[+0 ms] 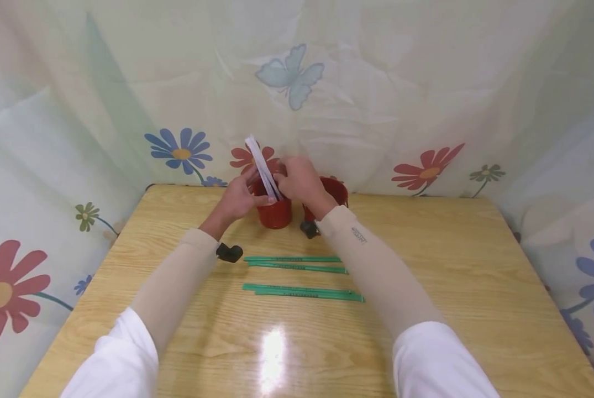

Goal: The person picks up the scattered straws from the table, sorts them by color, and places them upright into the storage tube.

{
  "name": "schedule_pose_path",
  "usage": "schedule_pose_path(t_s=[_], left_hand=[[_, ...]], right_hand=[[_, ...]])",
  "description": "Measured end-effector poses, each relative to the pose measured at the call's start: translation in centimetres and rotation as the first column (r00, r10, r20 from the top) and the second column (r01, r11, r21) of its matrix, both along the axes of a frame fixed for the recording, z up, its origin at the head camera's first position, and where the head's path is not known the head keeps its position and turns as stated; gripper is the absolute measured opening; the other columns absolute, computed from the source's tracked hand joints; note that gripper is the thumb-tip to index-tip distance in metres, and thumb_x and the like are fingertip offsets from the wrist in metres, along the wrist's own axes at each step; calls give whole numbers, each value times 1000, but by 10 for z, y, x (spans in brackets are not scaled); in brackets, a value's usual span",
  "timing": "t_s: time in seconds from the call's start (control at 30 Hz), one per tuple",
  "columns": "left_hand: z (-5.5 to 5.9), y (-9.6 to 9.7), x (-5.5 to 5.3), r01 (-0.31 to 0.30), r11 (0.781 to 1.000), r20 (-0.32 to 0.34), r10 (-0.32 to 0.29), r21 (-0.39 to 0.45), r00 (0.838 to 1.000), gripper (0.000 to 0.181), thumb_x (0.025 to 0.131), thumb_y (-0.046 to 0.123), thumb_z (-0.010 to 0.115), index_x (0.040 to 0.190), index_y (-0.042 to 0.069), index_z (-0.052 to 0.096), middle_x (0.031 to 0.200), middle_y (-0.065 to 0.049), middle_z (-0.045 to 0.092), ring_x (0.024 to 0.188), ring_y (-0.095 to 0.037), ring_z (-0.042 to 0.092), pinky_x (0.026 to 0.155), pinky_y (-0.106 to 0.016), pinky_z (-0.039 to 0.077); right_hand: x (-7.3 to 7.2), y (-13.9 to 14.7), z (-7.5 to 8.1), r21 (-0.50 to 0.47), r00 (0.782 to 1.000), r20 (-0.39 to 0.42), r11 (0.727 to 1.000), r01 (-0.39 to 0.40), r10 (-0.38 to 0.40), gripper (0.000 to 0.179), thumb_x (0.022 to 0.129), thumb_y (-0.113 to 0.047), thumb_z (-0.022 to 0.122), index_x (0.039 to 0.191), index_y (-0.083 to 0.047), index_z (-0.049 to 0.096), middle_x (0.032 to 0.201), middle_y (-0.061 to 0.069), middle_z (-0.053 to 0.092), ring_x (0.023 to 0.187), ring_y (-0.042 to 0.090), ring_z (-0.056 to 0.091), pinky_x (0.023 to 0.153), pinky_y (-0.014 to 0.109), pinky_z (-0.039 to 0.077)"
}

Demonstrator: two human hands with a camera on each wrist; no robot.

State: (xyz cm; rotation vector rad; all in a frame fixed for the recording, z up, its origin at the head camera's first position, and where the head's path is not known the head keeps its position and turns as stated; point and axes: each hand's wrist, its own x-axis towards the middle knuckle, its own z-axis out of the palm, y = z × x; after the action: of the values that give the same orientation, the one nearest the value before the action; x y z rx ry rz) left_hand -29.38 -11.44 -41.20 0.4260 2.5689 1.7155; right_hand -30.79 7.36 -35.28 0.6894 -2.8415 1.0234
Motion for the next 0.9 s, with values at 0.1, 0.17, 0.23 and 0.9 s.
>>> schedule_pose_path(t_s=[0.1, 0.17, 0.23, 0.9], left_hand=[[-2, -2, 1, -15, 1000, -5, 15, 7, 1000, 97, 89, 16, 84, 167, 23, 27, 163, -5, 48, 150, -27, 45, 125, -48, 40], [-3, -4, 2, -34, 999, -2, 34, 17, 999, 97, 88, 16, 84, 166, 23, 27, 163, -4, 49, 149, -26, 46, 123, -48, 42], [-4, -7, 4, -50, 998, 4, 50, 23, 999, 96, 88, 16, 85, 166, 22, 29, 161, -4, 51, 147, -26, 48, 122, -49, 43], [17, 5, 36, -189, 970, 22, 188, 150, 982, 89, 90, 22, 84, 163, 13, 34, 166, -5, 43, 154, -28, 42, 122, -44, 42]], right_hand=[[14, 12, -4, -42, 1000, 5, 999, -30, 31, 30, 101, -12, 66, 126, 4, 70, 122, 20, 75, 108, 34, 73, 98, 48, 61], [28, 20, -7, -69, 998, -17, 995, -66, 65, 25, 99, -10, 68, 120, 4, 73, 116, 20, 77, 102, 34, 74, 95, 48, 62], [43, 29, -12, -76, 994, -45, 992, -105, 102, 19, 98, -7, 70, 112, 2, 76, 108, 18, 78, 94, 31, 75, 89, 46, 63], [144, 122, -81, 93, 955, 62, 951, -294, 289, 5, 94, -2, 73, 96, -4, 77, 88, 4, 78, 77, 4, 66, 70, 23, 58]])
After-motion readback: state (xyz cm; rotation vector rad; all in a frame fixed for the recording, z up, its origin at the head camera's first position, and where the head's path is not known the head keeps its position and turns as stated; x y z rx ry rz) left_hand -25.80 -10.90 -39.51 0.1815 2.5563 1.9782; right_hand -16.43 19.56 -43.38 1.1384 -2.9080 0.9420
